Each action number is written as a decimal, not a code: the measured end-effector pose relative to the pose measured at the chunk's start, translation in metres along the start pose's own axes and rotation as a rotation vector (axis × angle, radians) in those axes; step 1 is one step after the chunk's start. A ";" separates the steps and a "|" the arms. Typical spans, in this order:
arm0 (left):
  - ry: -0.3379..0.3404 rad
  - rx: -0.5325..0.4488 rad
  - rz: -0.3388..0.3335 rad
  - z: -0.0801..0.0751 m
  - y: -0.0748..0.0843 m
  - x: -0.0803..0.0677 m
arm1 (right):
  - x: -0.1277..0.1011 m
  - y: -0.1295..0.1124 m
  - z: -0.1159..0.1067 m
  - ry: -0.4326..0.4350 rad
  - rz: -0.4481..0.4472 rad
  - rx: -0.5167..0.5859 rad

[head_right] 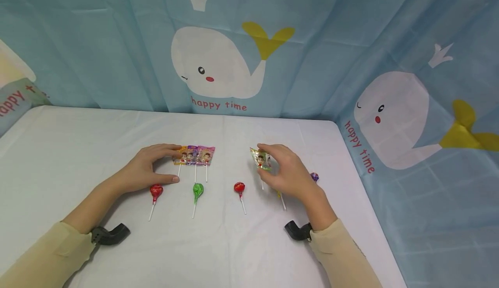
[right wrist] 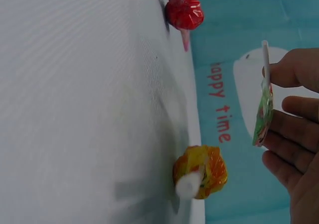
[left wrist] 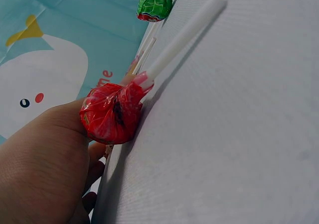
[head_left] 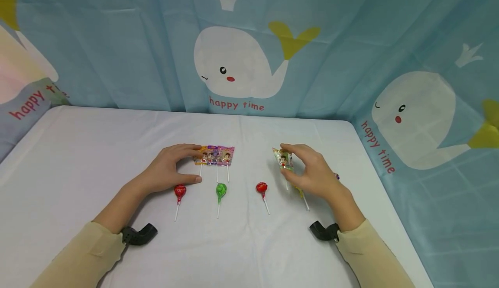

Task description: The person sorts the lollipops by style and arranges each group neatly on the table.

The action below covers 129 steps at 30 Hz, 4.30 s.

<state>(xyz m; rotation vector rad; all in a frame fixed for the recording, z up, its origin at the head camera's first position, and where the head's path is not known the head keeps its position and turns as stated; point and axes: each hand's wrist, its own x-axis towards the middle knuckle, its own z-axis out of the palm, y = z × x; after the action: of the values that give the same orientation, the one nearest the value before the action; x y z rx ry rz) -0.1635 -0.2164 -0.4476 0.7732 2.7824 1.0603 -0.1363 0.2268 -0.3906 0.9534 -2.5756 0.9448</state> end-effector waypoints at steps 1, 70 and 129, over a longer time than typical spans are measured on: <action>-0.001 -0.001 0.000 0.000 0.000 0.000 | 0.001 -0.001 0.001 0.000 -0.003 0.004; 0.006 -0.001 0.005 -0.002 0.005 -0.002 | 0.074 -0.033 0.058 -0.046 0.000 0.034; 0.038 0.021 0.033 0.001 0.002 0.000 | 0.086 -0.033 0.105 -0.244 0.184 -0.132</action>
<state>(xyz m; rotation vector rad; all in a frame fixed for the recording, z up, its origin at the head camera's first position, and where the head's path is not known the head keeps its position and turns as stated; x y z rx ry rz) -0.1623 -0.2144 -0.4473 0.8128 2.8264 1.0644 -0.1800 0.0975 -0.4183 0.8539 -2.9309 0.7278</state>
